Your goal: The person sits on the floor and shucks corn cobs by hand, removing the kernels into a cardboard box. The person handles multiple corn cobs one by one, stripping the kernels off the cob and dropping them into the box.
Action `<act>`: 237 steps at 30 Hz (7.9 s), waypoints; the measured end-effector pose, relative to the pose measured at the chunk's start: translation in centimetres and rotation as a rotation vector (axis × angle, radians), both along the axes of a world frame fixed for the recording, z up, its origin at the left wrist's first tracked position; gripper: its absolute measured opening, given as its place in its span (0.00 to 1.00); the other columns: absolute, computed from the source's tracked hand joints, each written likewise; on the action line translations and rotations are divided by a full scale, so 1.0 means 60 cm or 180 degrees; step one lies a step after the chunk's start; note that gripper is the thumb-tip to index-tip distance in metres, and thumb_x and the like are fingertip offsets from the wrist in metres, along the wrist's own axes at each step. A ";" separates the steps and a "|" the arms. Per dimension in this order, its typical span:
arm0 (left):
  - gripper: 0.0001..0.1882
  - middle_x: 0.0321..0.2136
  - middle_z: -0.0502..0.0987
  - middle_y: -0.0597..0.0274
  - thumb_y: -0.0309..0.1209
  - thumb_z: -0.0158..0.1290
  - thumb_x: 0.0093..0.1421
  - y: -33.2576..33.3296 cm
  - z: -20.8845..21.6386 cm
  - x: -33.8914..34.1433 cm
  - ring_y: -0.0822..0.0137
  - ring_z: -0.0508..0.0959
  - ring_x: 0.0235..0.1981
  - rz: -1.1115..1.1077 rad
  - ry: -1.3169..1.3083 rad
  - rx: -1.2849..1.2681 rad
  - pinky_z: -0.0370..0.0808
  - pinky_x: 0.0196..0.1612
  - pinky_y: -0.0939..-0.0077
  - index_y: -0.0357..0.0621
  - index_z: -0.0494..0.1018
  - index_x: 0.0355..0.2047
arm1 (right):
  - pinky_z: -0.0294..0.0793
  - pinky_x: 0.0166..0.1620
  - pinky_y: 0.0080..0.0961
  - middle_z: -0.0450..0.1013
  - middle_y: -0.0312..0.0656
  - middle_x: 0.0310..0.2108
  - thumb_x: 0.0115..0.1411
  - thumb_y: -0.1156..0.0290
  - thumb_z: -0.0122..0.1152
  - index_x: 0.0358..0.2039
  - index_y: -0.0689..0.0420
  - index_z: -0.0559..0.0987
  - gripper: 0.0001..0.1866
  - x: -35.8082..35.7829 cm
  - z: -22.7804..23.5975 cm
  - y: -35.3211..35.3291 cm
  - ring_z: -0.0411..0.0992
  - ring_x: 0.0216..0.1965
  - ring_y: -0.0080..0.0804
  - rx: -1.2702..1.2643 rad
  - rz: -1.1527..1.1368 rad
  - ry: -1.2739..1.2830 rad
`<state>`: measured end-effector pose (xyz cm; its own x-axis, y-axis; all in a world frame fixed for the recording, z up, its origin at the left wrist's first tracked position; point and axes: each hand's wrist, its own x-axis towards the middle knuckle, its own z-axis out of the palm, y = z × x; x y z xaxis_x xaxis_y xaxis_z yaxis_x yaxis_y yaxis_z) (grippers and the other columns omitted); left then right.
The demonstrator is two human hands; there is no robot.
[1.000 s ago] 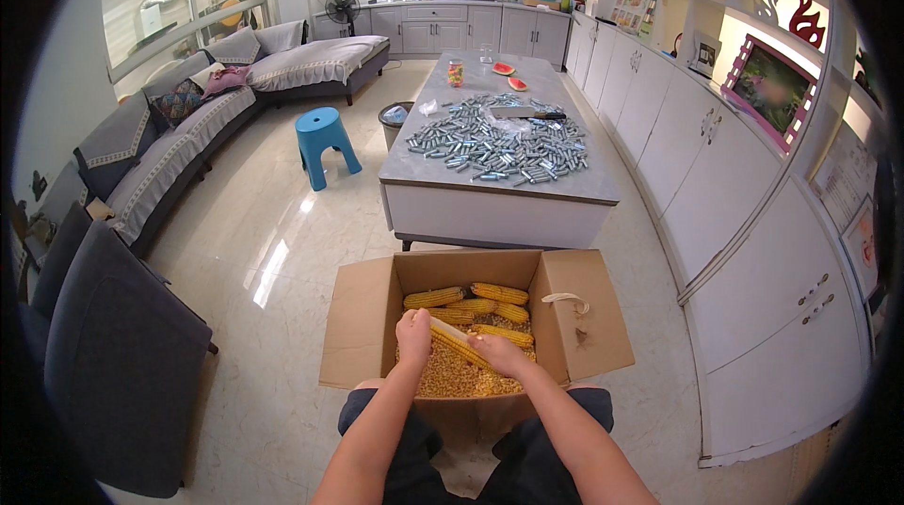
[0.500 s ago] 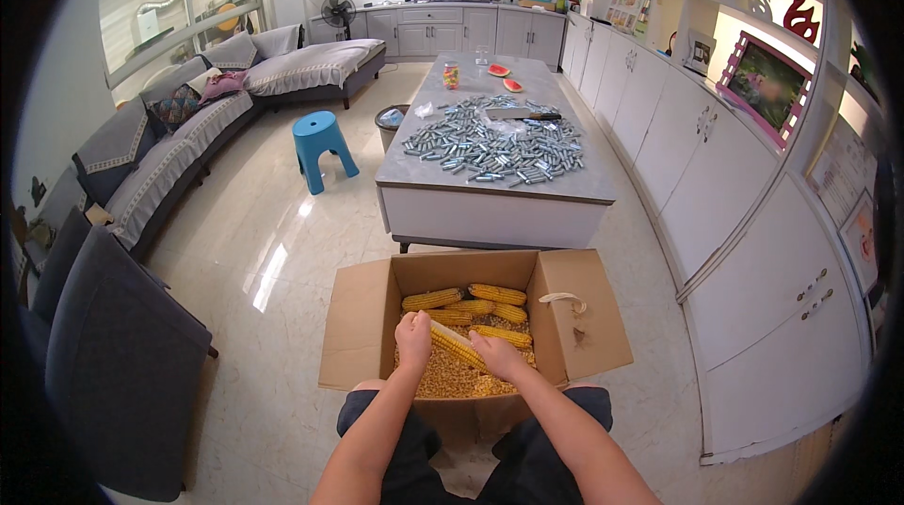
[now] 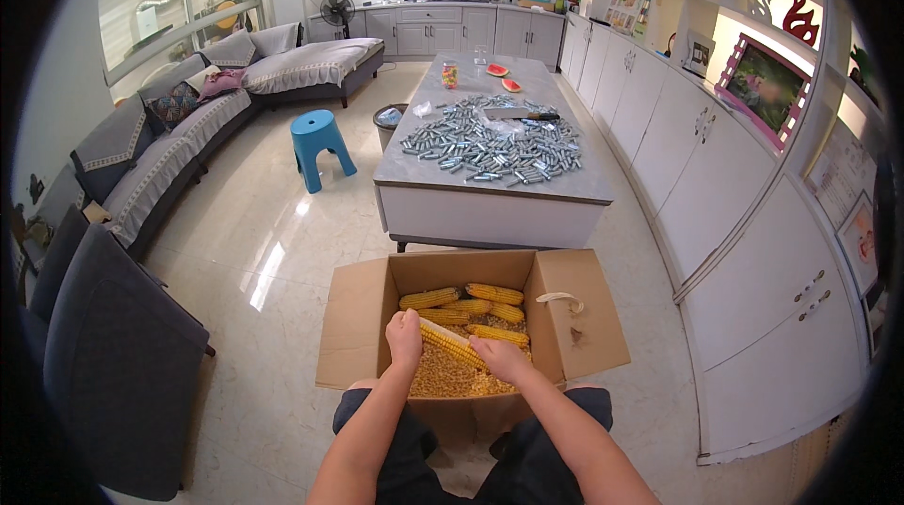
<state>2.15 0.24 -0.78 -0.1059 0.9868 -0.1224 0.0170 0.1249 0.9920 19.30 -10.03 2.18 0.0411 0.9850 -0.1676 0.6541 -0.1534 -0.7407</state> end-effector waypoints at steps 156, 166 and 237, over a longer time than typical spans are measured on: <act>0.16 0.22 0.68 0.64 0.41 0.52 0.54 -0.005 0.011 0.014 0.76 0.66 0.12 -0.1077 -0.0448 -0.0911 0.69 0.11 0.80 0.44 0.65 0.35 | 0.68 0.39 0.38 0.74 0.48 0.27 0.53 0.33 0.31 0.30 0.54 0.78 0.38 0.009 -0.014 -0.017 0.72 0.35 0.46 -0.0530 -0.0210 -0.0882; 0.21 0.16 0.68 0.65 0.47 0.54 0.52 -0.016 0.048 0.012 0.75 0.67 0.10 -0.0805 -0.0285 -0.0557 0.68 0.11 0.81 0.41 0.66 0.32 | 0.68 0.37 0.36 0.74 0.46 0.25 0.53 0.33 0.35 0.28 0.54 0.77 0.35 0.007 -0.015 -0.007 0.72 0.32 0.45 -0.0567 -0.0076 -0.0760; 0.15 0.19 0.68 0.62 0.37 0.44 0.59 -0.051 0.044 0.047 0.72 0.67 0.23 -0.0633 0.0399 0.0454 0.65 0.27 0.75 0.35 0.66 0.26 | 0.65 0.38 0.38 0.71 0.55 0.27 0.62 0.51 0.33 0.29 0.62 0.73 0.27 -0.045 -0.021 0.041 0.69 0.33 0.51 0.0034 -0.0830 0.0216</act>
<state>4.99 -2.82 1.84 0.0860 0.9961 0.0211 0.1511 -0.0340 0.9879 16.58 -7.55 0.93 0.2827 0.9444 -0.1682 0.5425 -0.3020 -0.7839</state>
